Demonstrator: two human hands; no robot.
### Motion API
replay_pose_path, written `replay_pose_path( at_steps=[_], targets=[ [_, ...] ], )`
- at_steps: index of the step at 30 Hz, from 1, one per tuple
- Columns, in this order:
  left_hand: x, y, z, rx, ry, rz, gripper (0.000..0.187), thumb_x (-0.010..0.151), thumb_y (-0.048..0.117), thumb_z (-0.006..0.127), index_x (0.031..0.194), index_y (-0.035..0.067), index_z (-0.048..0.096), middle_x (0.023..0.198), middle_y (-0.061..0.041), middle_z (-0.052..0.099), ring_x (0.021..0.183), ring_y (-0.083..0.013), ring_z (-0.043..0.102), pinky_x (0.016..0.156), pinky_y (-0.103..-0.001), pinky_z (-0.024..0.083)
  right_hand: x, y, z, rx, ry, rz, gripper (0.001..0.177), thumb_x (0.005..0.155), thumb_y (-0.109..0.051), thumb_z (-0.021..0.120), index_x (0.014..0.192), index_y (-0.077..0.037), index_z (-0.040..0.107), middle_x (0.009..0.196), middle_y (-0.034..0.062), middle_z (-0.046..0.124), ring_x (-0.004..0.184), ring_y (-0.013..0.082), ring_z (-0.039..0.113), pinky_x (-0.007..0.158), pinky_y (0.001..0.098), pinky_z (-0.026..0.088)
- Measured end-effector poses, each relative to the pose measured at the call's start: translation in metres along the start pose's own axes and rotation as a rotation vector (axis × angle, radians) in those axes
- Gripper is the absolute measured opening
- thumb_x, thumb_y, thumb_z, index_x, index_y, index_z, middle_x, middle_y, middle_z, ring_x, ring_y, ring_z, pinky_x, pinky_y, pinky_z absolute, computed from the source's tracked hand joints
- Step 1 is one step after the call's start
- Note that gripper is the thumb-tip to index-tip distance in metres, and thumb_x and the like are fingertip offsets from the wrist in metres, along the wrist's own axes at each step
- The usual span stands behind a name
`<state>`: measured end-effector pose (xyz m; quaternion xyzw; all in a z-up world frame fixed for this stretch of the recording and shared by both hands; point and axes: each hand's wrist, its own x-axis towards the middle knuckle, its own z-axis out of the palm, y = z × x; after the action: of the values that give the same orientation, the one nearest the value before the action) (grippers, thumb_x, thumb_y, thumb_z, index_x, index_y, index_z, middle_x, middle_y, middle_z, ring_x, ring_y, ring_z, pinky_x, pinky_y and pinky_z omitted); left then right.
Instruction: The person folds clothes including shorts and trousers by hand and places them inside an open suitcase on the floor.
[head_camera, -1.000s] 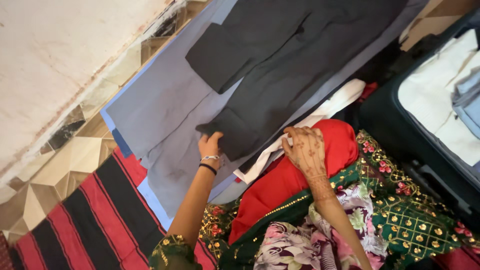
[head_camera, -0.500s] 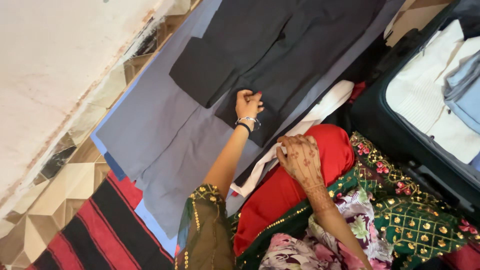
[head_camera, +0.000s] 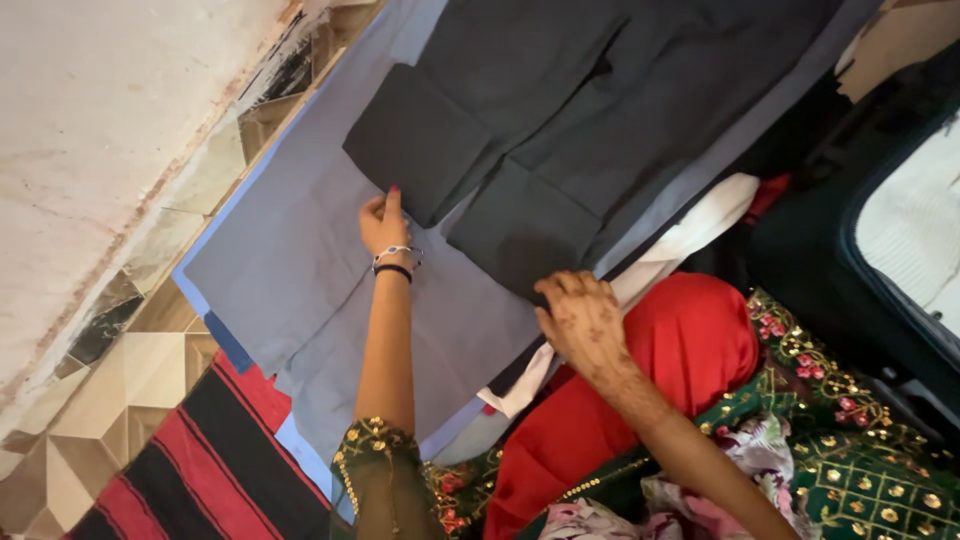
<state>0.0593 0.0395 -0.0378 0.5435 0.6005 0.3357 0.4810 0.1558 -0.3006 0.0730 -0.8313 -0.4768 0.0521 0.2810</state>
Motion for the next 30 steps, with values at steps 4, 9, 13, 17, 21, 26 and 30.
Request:
replay_pose_path(
  at_steps=[4, 9, 13, 17, 21, 26, 30],
  targets=[
    [0.011, 0.027, 0.008, 0.081, -0.160, -0.150, 0.047, 0.089, 0.034, 0.081, 0.106, -0.008, 0.069, 0.088, -0.014, 0.064, 0.064, -0.0198, 0.056, 0.054, -0.035, 0.043, 0.024, -0.004, 0.025, -0.120, 0.047, 0.004, 0.057, 0.062, -0.033, 0.080, 0.113, -0.008, 0.070, 0.114, 0.0094, 0.067, 0.101, 0.0316, 0.062, 0.081, 0.0490, 0.048],
    [0.007, 0.015, 0.033, -0.231, -0.146, 0.178, 0.049, 0.079, 0.016, 0.085, 0.120, -0.005, 0.067, 0.113, -0.010, 0.074, 0.099, -0.0195, 0.069, 0.092, -0.031, 0.052, 0.023, 0.003, 0.041, -0.233, -0.027, 0.019, 0.033, 0.076, -0.027, 0.076, 0.105, -0.012, 0.072, 0.098, 0.0039, 0.068, 0.093, 0.0268, 0.065, 0.079, 0.0443, 0.051],
    [-0.007, 0.015, 0.030, -0.329, -0.150, 0.244, 0.048, 0.085, 0.010, 0.078, 0.129, -0.003, 0.062, 0.122, -0.010, 0.070, 0.110, -0.0201, 0.065, 0.100, -0.031, 0.048, 0.019, 0.007, 0.032, -0.153, 0.156, -0.109, 0.026, 0.079, -0.022, 0.071, 0.103, -0.011, 0.074, 0.089, 0.0018, 0.068, 0.083, 0.0235, 0.066, 0.072, 0.0423, 0.052],
    [-0.024, 0.028, 0.007, -0.381, -0.237, 0.330, 0.048, 0.092, 0.007, 0.073, 0.137, -0.003, 0.057, 0.128, -0.009, 0.065, 0.114, -0.0177, 0.061, 0.102, -0.029, 0.047, 0.004, -0.004, 0.010, -0.131, 0.123, -0.164, 0.020, 0.080, -0.021, 0.070, 0.097, -0.010, 0.073, 0.082, 0.0032, 0.065, 0.079, 0.0227, 0.065, 0.067, 0.0391, 0.054],
    [-0.041, 0.036, -0.026, -0.309, -0.285, 0.420, 0.049, 0.094, 0.008, 0.073, 0.138, -0.003, 0.056, 0.132, -0.008, 0.064, 0.118, -0.0176, 0.060, 0.105, -0.029, 0.046, -0.021, -0.020, 0.004, -0.093, 0.061, -0.174, 0.012, 0.081, -0.020, 0.070, 0.090, -0.011, 0.072, 0.079, 0.0027, 0.064, 0.073, 0.0215, 0.065, 0.061, 0.0356, 0.056],
    [-0.052, 0.014, -0.095, -0.193, -0.182, 0.461, 0.052, 0.095, 0.009, 0.072, 0.142, -0.004, 0.054, 0.138, -0.011, 0.062, 0.122, -0.0184, 0.058, 0.107, -0.029, 0.044, -0.067, -0.046, 0.043, -0.204, -0.221, -0.292, 0.004, 0.081, -0.018, 0.068, 0.082, -0.014, 0.070, 0.081, 0.0038, 0.064, 0.075, 0.0217, 0.066, 0.062, 0.0349, 0.056],
    [-0.047, -0.039, -0.144, -0.116, -0.113, 0.475, 0.051, 0.099, 0.014, 0.072, 0.143, -0.004, 0.053, 0.136, -0.012, 0.064, 0.121, -0.0197, 0.059, 0.107, -0.030, 0.045, -0.087, -0.051, 0.064, -0.052, -0.316, -0.350, 0.020, 0.090, -0.030, 0.068, 0.084, -0.011, 0.071, 0.085, 0.0081, 0.066, 0.077, 0.0261, 0.067, 0.067, 0.0392, 0.056]
  ],
)
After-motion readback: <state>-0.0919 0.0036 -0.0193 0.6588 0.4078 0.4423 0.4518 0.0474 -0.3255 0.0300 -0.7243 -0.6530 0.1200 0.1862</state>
